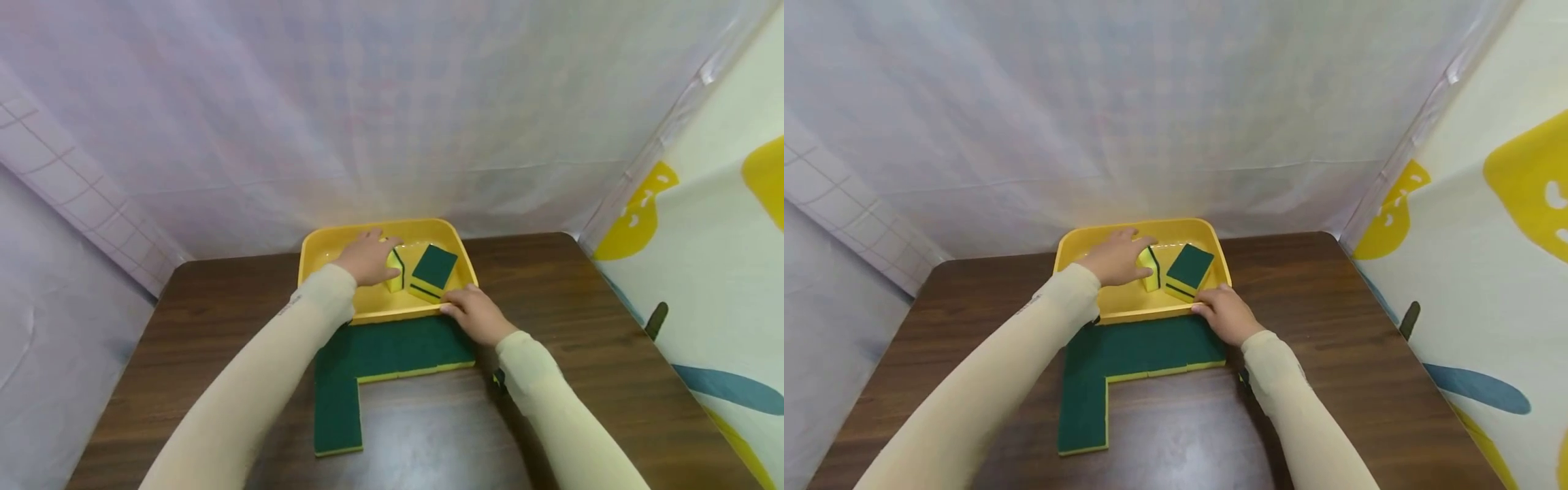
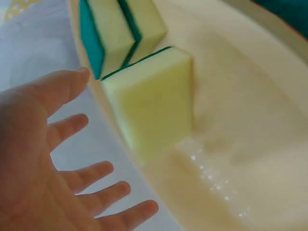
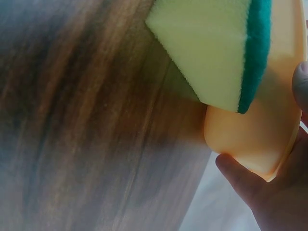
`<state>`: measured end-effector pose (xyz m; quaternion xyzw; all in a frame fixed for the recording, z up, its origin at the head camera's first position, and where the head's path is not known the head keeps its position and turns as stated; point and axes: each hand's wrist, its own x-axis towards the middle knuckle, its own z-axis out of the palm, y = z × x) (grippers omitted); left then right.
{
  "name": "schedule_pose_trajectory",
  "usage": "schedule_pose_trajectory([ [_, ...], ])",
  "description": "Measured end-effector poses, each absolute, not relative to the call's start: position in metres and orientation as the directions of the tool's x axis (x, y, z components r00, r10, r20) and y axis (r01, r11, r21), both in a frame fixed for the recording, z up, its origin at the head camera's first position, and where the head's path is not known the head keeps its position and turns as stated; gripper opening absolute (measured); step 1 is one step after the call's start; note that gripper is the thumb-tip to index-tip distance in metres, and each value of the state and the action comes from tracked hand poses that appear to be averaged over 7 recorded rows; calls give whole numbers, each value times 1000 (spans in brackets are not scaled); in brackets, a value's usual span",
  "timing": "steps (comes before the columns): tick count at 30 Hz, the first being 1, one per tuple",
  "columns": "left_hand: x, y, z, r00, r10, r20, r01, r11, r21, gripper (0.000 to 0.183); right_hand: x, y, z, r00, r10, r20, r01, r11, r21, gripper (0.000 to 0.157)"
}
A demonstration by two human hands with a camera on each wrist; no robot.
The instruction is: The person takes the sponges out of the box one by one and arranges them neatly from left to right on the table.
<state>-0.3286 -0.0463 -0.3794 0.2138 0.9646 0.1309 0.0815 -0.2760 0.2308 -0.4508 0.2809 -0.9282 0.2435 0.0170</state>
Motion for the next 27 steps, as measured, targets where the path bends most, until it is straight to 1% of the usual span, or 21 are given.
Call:
schedule_pose_trajectory([
  [5, -332, -38, -385, -877, 453, -159, 405, 875, 265, 62, -274, 231, -451, -842, -514, 164, -527, 719, -453, 15],
  [10, -333, -41, -387, -877, 452, -164, 410, 881, 235, 56, -276, 231, -453, -841, -512, 173, -531, 722, -444, 15],
  [17, -340, -57, -390, -886, 414, -210, 389, 909, 153, 65, -279, 232, -454, -843, -508, 177, -529, 723, -445, 14],
  [22, -337, -67, -392, -883, 403, -239, 390, 915, 101, 61, -277, 235, -453, -842, -510, 176, -530, 723, -443, 14],
  [24, -336, -70, -394, -886, 397, -240, 382, 918, 109, 61, -276, 236, -453, -841, -513, 173, -531, 722, -443, 14],
  [27, -338, -71, -398, -884, 413, -220, 385, 909, 161, 65, -275, 235, -452, -844, -508, 169, -525, 723, -448, 13],
])
